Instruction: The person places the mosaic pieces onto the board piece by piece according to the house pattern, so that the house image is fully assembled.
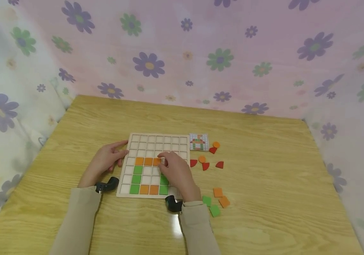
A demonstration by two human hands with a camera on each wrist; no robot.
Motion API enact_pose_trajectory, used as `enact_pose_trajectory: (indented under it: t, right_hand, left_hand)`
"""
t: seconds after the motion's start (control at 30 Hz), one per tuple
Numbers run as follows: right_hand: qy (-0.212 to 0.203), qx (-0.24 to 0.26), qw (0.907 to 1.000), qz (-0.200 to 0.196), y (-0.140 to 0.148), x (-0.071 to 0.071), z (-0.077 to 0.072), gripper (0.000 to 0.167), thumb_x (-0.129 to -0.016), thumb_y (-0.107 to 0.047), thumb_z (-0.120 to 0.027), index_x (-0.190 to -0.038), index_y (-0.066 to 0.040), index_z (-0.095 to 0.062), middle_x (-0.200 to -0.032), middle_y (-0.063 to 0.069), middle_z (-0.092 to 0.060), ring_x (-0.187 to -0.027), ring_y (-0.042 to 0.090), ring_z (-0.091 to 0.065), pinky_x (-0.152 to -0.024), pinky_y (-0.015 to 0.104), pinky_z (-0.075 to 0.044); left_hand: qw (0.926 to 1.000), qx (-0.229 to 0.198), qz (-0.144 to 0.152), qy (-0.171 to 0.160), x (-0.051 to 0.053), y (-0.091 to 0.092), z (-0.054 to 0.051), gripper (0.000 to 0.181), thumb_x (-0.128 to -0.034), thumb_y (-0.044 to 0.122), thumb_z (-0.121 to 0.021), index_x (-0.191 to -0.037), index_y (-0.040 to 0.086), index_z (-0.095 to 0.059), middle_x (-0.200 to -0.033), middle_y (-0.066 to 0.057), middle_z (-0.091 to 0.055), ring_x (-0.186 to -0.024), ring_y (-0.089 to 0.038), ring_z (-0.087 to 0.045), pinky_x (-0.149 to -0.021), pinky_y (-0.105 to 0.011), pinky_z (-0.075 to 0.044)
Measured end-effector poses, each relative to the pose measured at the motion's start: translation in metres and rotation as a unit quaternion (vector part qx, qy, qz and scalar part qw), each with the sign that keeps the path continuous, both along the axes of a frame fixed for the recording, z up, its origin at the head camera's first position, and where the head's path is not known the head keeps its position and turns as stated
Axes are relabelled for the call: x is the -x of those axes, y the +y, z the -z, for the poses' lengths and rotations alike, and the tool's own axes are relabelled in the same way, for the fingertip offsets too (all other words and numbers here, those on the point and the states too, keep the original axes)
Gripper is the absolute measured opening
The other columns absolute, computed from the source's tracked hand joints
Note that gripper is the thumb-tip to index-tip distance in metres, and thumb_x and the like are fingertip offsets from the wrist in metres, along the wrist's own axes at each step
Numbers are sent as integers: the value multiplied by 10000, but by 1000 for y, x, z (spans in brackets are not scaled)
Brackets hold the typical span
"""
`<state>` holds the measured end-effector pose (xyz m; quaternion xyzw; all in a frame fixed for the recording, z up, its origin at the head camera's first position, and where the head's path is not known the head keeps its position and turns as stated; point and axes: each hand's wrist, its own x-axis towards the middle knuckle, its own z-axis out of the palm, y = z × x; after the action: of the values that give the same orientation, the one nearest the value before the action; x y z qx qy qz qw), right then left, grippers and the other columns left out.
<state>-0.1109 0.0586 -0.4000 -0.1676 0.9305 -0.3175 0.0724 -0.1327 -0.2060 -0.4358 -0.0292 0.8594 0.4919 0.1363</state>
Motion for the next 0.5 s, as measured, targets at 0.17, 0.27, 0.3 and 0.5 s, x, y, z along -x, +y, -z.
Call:
enact_pose_trajectory:
  t: [0.17, 0.27, 0.3, 0.5]
  right_hand:
    - [-20, 138, 9998, 106, 6, -4, -4, 194, -864, -251, -567, -1027, -174, -640, -719, -51, -478, -657, 117, -438, -571, 268, -378]
    - [-148, 98, 9998, 48, 12, -7, -4, 120, -870, -244, -570, -955, -193, -639, -748, -76, -502, -673, 115, -454, -593, 265, -398]
    - [-181, 70, 9998, 30, 14, -7, -4, 97, -872, -241, -571, -932, -201, -635, -760, -87, -511, -679, 113, -459, -602, 262, -405]
    - [-393, -9, 9992, -22, 30, -12, -9, 84, -878, -223, -564, -920, -205, -635, -806, -128, -552, -700, 107, -482, -634, 259, -422]
  left_hand:
    - [10000, -65, 40, -54, 1, 2, 0, 491, -860, 395, -569, -1322, 318, -423, -583, -112, -579, -329, -167, -394, -347, -352, -413]
    - [9999, -35, 63, -70, 1, 2, -1, 490, -864, 388, -566, -1326, 311, -421, -581, -113, -578, -330, -167, -394, -348, -347, -414]
    - [10000, -10, 65, -60, 1, 2, -1, 492, -865, 388, -564, -1328, 308, -419, -579, -111, -576, -331, -167, -395, -349, -344, -414]
    - [10000, 54, 52, -22, 0, -1, -2, 492, -865, 390, -563, -1328, 305, -419, -592, -103, -579, -336, -170, -404, -357, -347, -414]
